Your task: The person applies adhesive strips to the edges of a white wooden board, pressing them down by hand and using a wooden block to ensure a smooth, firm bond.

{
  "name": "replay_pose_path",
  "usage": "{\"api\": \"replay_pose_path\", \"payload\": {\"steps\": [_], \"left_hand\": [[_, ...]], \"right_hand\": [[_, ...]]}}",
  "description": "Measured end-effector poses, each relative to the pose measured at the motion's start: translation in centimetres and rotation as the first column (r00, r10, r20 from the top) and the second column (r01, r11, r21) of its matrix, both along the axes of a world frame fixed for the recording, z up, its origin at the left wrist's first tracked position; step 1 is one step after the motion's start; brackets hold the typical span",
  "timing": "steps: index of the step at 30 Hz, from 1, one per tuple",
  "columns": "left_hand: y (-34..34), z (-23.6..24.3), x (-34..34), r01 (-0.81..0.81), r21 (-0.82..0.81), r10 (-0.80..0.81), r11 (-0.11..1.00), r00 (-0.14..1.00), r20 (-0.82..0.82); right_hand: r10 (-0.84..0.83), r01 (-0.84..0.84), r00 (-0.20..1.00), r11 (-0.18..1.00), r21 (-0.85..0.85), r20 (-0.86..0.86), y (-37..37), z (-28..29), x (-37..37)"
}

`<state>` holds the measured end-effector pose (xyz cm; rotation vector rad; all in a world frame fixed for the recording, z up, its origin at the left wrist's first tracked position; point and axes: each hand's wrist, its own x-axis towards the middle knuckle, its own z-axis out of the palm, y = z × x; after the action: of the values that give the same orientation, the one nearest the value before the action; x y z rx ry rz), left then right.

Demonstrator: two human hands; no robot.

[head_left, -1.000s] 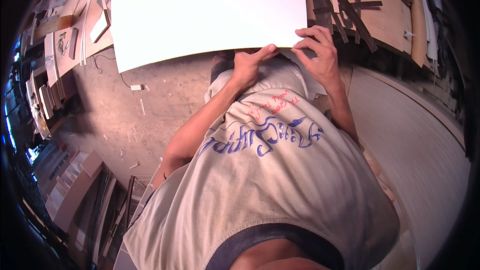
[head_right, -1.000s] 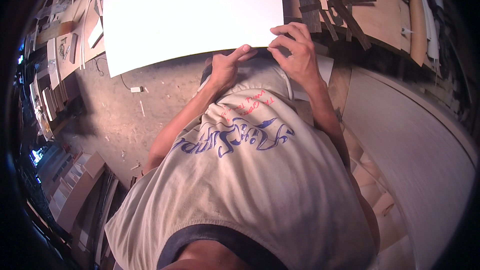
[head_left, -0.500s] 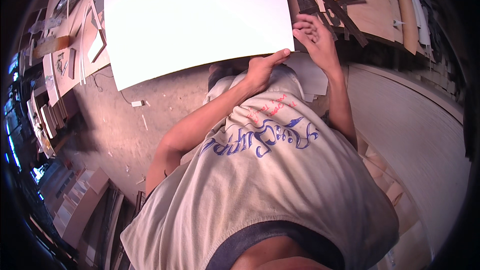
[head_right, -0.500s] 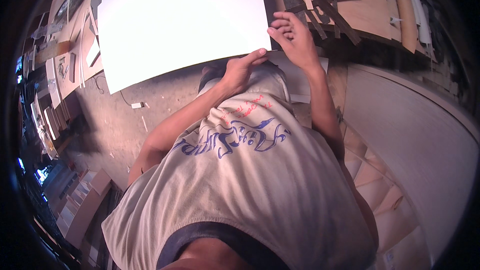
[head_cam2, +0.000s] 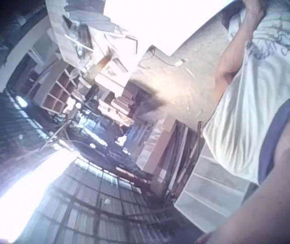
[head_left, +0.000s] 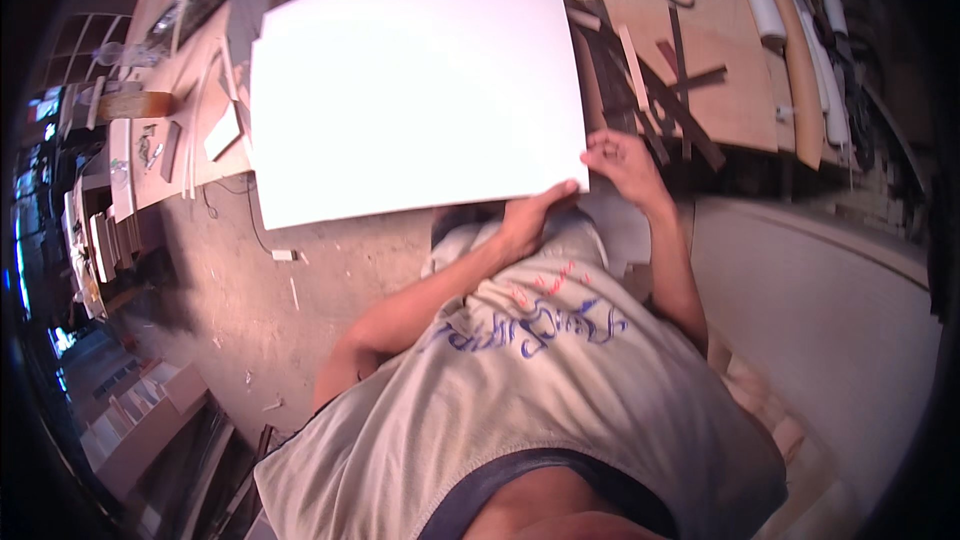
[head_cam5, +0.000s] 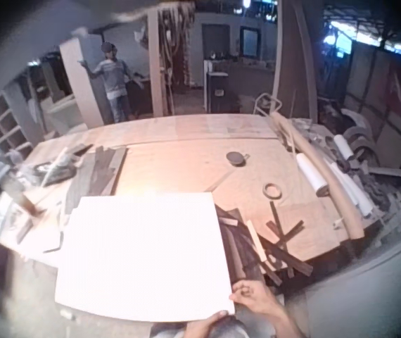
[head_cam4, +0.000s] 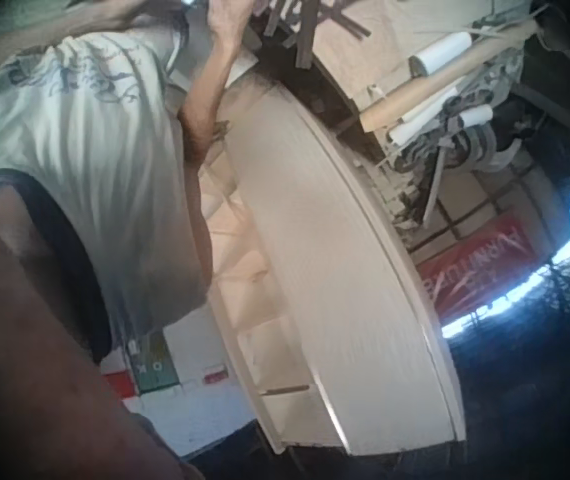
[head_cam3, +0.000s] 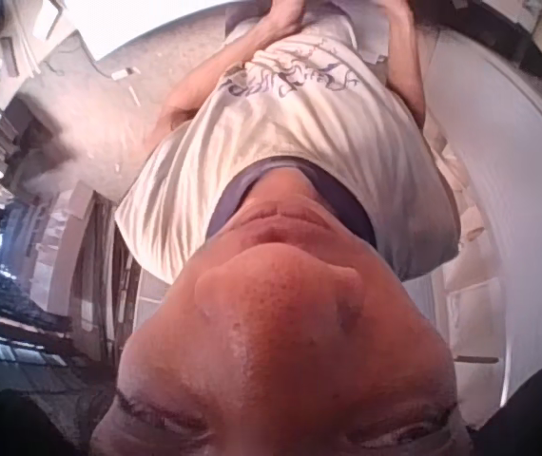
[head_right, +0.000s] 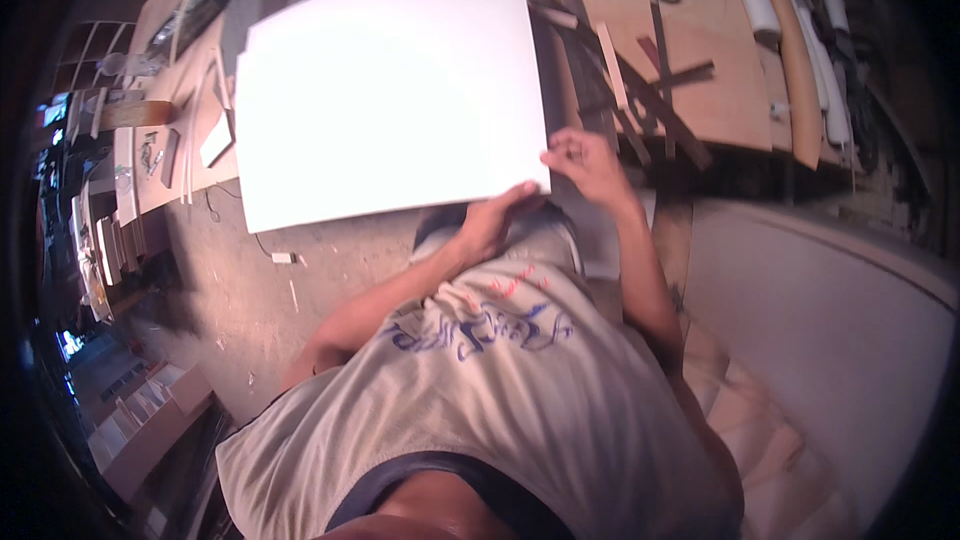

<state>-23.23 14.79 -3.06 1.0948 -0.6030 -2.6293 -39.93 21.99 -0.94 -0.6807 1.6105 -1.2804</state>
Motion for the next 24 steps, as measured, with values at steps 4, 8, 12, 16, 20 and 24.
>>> {"api": "replay_pose_path", "payload": {"steps": [4, 8, 12, 16, 20, 24], "left_hand": [[-1.3, 2.5, 3.1, -0.121, 0.014, 0.119, 0.993, 0.988, 0.094], [-3.4, 3.1, 7.1, -0.152, -0.004, 0.151, 0.988, 0.973, 0.176], [-5.0, 1.6, 10.9, -0.338, -0.115, 0.354, 0.934, 0.919, 0.174], [-7.2, 1.1, 14.4, -0.493, -0.215, 0.53, 0.843, 0.828, 0.182], [-9.7, 1.3, 16.7, -0.618, -0.315, 0.677, 0.72, 0.724, 0.128], [-13.5, -5.4, 24.3, -0.681, -0.295, 0.67, 0.67, 0.726, -0.153]], "right_hand": [[0.05, -0.048, 0.995, 0.998, 0.028, -0.09, 0.6, -1.2, -1.0], [0.04, -0.045, 0.994, 0.998, 0.054, 0.097, 0.3, -0.9, -1.4], [0.179, -0.179, 0.984, 0.976, 0.123, 0.011, -0.2, -1.1, -2.2], [0.246, -0.247, 0.969, 0.957, 0.149, 0.024, -0.8, 0.1, -2.9], [0.306, -0.313, 0.95, 0.917, 0.247, 0.065, -1.6, 1.1, -3.8], [0.36, -0.372, 0.928, 0.893, 0.252, 0.096, -2.3, 1.5, -4.2]]}}
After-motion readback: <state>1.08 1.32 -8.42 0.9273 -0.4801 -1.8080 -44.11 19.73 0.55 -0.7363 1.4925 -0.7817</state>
